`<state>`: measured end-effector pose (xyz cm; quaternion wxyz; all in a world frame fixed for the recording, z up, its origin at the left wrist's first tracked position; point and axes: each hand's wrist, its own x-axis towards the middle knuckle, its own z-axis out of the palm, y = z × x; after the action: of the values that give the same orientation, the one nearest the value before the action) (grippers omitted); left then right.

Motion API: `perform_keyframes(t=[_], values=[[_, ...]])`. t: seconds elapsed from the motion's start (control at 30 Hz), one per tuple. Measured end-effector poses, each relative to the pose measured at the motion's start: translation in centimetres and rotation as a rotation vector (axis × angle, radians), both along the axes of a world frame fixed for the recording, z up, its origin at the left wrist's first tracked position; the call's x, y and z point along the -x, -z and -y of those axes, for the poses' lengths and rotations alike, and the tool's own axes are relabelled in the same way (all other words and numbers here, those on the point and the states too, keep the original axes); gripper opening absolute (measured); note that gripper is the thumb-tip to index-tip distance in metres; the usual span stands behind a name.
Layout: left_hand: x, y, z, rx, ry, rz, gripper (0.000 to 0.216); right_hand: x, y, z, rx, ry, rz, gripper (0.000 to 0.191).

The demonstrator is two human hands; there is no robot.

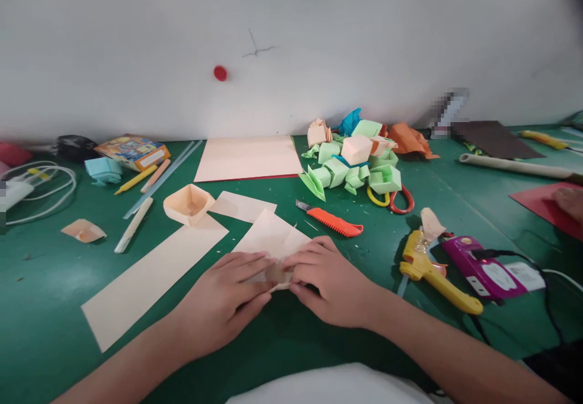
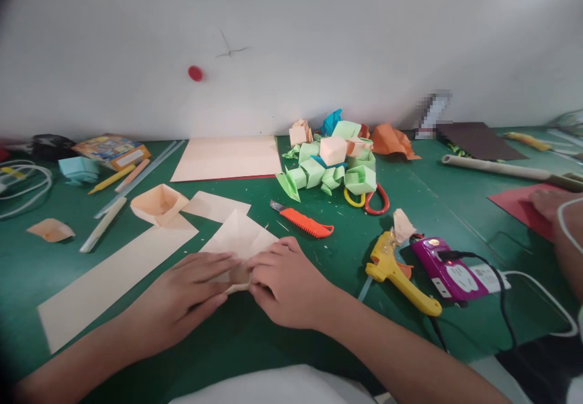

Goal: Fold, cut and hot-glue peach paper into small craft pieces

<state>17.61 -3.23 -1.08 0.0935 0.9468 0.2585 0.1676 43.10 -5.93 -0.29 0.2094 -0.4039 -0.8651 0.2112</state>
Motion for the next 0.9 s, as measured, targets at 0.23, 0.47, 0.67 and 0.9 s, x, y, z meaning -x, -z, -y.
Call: perform_keyframes(t=[0.23, 0.47, 0.67, 0.9], values=[[-0.7, 0.3, -0.5, 0.125, -0.146, 0.183, 0.022, 0.5, 0.7, -0.5, 0.039, 0.057, -0.037, 0.026], [-1.2, 1.0, -0.3, 0.006, -0.222, 0.135, 0.02, 0.5, 1.4, -1.0, 0.008, 0.136, 0.038, 0.018], [-0.9, 1.2, -0.1, -0.011, -0.224, 0.088, 0.013, 0.6, 1.5, -1.0, 0.029, 0.136, 0.035, 0.023], [-0.8, 0.9, 0.2, 0.113, -0.163, 0.16, 0.021, 0.4, 1.5, -1.0, 0.103, 0.133, -0.079, 0.029]])
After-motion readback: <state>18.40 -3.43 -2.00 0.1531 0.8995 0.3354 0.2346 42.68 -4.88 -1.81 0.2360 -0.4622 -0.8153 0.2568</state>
